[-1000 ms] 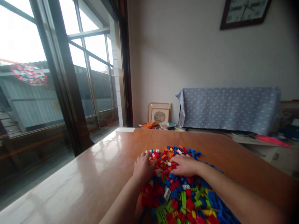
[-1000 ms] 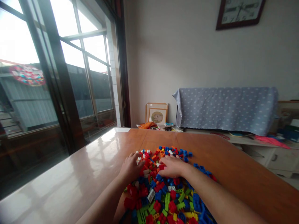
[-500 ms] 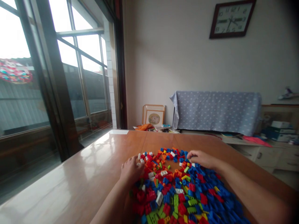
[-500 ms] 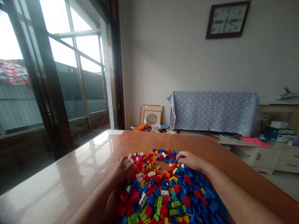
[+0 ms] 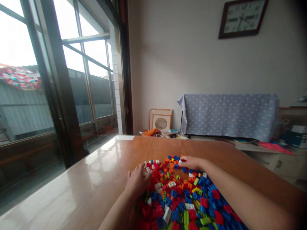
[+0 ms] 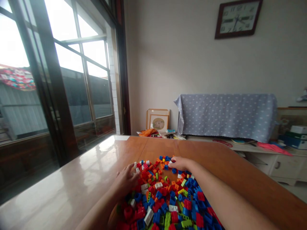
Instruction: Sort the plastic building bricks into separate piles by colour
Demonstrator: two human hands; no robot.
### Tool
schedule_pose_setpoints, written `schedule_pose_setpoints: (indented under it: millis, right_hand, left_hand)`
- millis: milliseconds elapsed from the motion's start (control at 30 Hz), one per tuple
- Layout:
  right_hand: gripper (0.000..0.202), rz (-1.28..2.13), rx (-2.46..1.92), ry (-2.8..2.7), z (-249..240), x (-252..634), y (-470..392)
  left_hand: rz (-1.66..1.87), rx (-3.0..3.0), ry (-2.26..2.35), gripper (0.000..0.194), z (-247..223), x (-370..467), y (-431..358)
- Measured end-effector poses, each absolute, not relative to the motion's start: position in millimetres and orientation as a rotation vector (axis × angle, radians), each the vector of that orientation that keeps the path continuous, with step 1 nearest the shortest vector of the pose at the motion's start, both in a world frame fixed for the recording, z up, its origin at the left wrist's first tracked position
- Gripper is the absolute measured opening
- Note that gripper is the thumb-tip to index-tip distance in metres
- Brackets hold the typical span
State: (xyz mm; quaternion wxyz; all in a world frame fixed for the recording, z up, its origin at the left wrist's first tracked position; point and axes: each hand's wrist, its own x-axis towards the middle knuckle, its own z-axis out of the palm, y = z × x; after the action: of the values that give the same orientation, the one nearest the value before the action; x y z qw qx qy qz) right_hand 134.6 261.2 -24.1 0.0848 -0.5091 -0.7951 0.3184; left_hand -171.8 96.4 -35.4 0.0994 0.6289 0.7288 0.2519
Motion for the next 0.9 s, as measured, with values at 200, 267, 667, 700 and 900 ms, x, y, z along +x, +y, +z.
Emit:
schedule_pose_setpoints:
  millis: [200,267,667,700,900]
  right_hand:
    - [0.056,1.145,-1.093,-2.786,12,119,215]
    - [0.053,1.237,-1.094,-2.759,22,116,216]
    - [0.042,0.738,-1.659,-2.220,1,76,293]
    - [0.040,0.739,-1.641,-2.249,-1,68,293]
    - [0.024,0.773,-1.585,-2.442,-12,20,274]
  left_hand:
    - [0.851,1.824,2.071,0.051,-42,-174,99]
    - [0.897,1.807,2.033,0.048,-44,-174,99]
    - [0.901,1.826,2.020,0.061,-42,-165,98]
    - [0.893,1.835,1.994,0.063,-42,-164,97]
    - [0.850,1.931,1.831,0.087,-34,-157,85]
